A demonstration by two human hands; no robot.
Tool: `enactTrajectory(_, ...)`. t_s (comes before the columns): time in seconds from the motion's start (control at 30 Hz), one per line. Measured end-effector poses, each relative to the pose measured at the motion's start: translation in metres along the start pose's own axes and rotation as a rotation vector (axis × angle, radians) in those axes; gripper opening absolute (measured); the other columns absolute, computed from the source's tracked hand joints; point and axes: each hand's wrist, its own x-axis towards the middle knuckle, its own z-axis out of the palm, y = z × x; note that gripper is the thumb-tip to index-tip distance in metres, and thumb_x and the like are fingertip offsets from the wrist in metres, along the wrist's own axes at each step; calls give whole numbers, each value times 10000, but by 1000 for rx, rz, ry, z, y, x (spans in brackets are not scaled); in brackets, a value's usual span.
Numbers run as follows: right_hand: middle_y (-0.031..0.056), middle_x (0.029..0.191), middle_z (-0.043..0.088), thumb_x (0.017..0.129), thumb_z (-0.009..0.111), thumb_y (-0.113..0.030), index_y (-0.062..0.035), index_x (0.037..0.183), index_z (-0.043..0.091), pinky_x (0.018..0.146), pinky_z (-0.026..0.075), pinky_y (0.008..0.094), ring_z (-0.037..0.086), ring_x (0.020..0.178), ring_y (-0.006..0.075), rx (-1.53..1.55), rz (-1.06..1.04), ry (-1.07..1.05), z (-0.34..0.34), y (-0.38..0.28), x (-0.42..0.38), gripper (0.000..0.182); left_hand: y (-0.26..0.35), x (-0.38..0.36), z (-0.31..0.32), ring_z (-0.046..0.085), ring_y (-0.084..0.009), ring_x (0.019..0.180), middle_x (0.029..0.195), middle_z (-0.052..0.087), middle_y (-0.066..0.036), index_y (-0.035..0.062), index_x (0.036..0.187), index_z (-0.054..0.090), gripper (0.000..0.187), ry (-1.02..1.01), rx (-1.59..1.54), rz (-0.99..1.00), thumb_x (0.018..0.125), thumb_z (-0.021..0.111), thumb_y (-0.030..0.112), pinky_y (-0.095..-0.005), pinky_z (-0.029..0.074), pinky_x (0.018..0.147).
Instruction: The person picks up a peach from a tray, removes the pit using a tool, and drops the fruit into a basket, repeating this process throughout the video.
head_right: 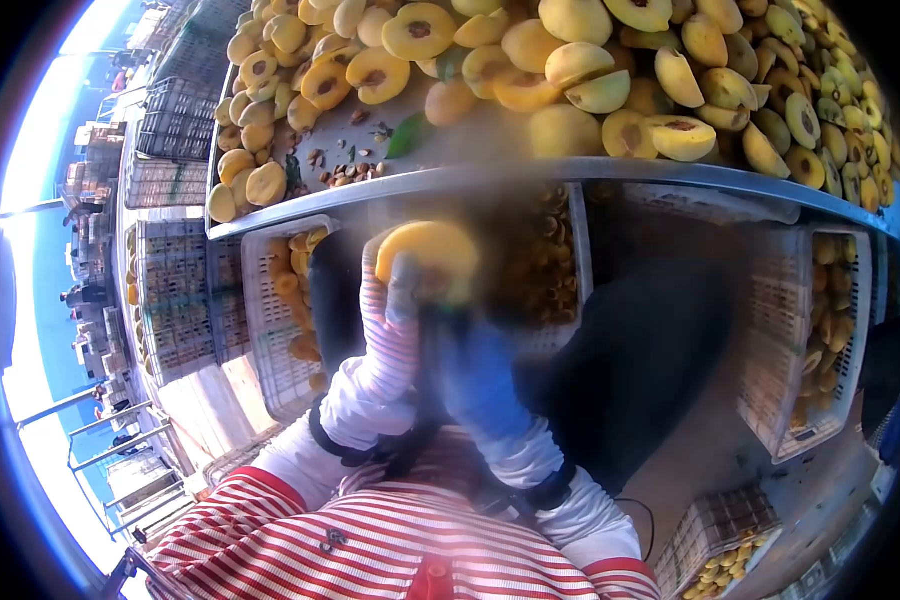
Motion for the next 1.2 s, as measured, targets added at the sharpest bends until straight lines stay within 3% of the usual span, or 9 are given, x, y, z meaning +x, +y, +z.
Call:
enactTrajectory(0.2, 81, 742, 563, 934, 435, -340, -33, 932, 562, 482, 409, 272, 528, 555, 165, 785, 584, -300, 8, 17, -16, 332, 6, 2, -14, 529, -101, 780, 923, 558, -48, 49, 1128, 459, 395, -223, -90, -181, 881, 558, 341, -238, 458, 724)
enactTrajectory(0.27, 19, 570, 463, 923, 377, -481, -65, 834, 534, 366, 344, 230, 436, 415, 100, 2394, 1017, -756, 2, 9, -5, 453, 10, -3, -20, 536, -109, 764, 911, 565, -48, 60, 1111, 477, 409, -279, -195, -283, 880, 541, 392, -234, 457, 706)
enactTrajectory(0.4, 15, 552, 426, 906, 383, -520, -54, 853, 532, 320, 319, 214, 373, 368, 91, 2588, 746, -790, 5, -2, 0, 492, -18, -11, -39, 567, -157, 827, 935, 579, -66, 16, 1076, 514, 409, 106, -301, -296, 885, 535, 377, -289, 487, 753)
enactTrajectory(0.47, 19, 565, 433, 907, 389, -511, -52, 873, 538, 317, 308, 206, 361, 366, 90, 2591, 708, -807, 8, 7, -6, 484, 0, -6, -74, 582, -175, 821, 930, 590, -79, 14, 1078, 518, 392, 237, -162, -162, 880, 546, 352, -301, 492, 750)
enactTrajectory(0.53, 18, 561, 432, 911, 403, -489, -57, 887, 543, 318, 301, 206, 363, 368, 87, 2342, 1246, -508, 19, 29, -24, 455, 34, 8, -130, 613, -211, 808, 919, 612, -106, 9, 1082, 525, 363, 499, 111, 88, 871, 569, 301, -323, 502, 743)
enactTrajectory(0.6, 13, 573, 446, 916, 414, -462, -61, 915, 552, 326, 303, 210, 371, 381, 86, 1964, 1086, -468, 0, 12, -3, 424, 71, 27, -187, 631, -238, 802, 928, 626, -128, 41, 1067, 552, 313, 239, 1465, 4, 832, 613, 238, -309, 497, 732)
enactTrajectory(0.87, 21, 619, 512, 908, 461, -420, -60, 992, 552, 353, 358, 222, 455, 405, 111, 1299, 963, -340, 13, 31, 0, 381, 58, 170, 4, 579, -307, 949, 1160, 497, -114, 196, 1231, 455, 554, -417, 1552, 462, 731, 691, 195, -370, 497, 756)
enactTrajectory(1.07, 25, 585, 521, 887, 505, -420, -73, 929, 559, 353, 392, 241, 484, 406, 119, 1259, 1059, -128, 21, 47, -6, 354, 7, 238, -32, 560, -354, 980, 1174, 455, -182, 173, 1226, 427, 670, -586, 1725, 471, 636, 743, 135, -395, 488, 824)
enactTrajectory(1.2, 16, 557, 512, 883, 523, -398, -85, 871, 550, 348, 387, 228, 471, 386, 119, 673, 568, -46, 41, 58, -19, 315, -7, 247, -79, 564, -323, 978, 1175, 478, -179, 119, 1215, 439, 636, -503, 1318, 322, 658, 744, 156, -373, 470, 855)
